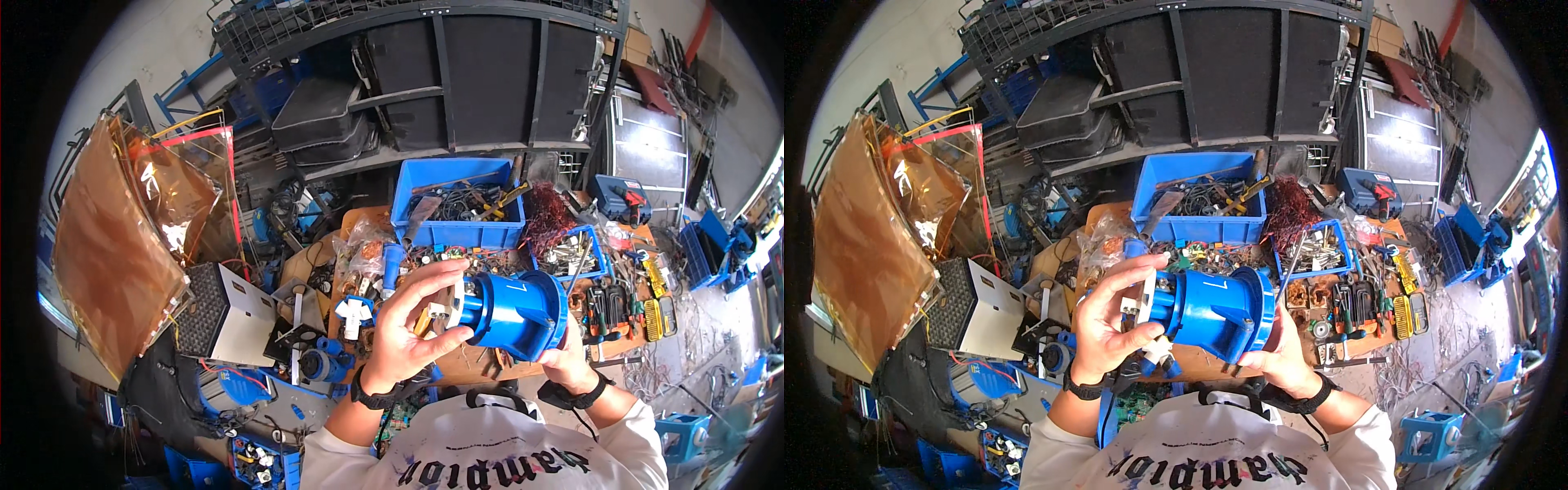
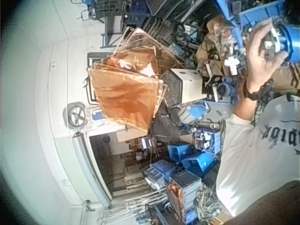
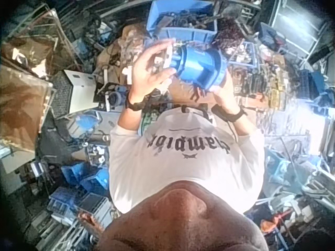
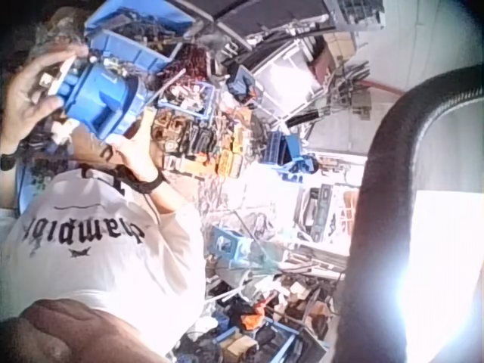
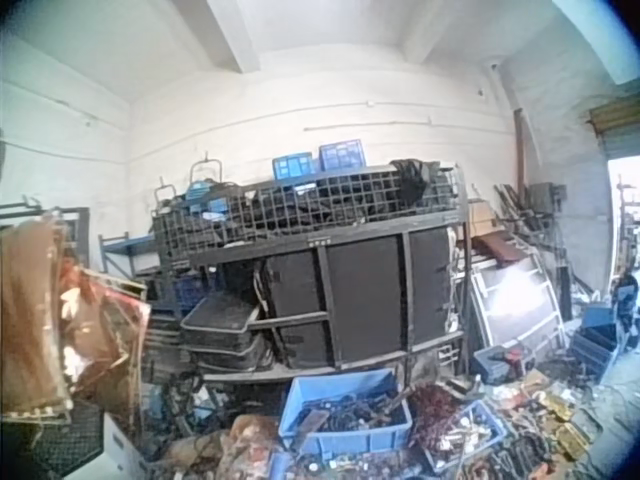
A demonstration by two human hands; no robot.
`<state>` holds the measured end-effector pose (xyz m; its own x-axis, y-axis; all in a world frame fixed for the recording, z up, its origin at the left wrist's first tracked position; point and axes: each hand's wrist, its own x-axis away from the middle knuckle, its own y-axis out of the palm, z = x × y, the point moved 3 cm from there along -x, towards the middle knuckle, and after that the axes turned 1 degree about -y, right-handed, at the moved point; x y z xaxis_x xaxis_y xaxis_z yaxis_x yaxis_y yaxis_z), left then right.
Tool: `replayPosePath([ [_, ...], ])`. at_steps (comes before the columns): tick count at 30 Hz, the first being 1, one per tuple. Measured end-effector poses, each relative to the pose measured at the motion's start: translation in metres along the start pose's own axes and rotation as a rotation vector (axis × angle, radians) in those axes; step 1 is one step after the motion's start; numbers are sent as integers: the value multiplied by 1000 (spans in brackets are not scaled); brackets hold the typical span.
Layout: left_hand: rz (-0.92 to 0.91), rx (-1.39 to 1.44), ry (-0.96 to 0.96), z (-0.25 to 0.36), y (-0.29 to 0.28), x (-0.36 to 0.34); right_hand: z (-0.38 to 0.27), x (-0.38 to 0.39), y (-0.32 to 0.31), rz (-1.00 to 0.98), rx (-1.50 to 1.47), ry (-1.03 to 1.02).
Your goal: The person disassembles a blue plastic plumbing fitting using a screwdriver and pliers. They remove the white internal component, inspect the blue housing, and then reassemble the parts.
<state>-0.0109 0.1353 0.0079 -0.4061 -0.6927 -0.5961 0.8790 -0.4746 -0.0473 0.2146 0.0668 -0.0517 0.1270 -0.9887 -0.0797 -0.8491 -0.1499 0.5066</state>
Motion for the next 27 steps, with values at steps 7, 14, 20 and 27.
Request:
replayPosePath([
  [7,16,64,-53,-10,-6,6,6,1,-7,13,97,-111],
  [14,196,621,-418,-46,24,36,0,-2,5,81,83,-128],
  [20,108,795,-596,-37,59,29,10,-8,8,59,139,-161],
  [27,242,702,-573,-29,50,31,14,-9,12,14,169,-205],
])
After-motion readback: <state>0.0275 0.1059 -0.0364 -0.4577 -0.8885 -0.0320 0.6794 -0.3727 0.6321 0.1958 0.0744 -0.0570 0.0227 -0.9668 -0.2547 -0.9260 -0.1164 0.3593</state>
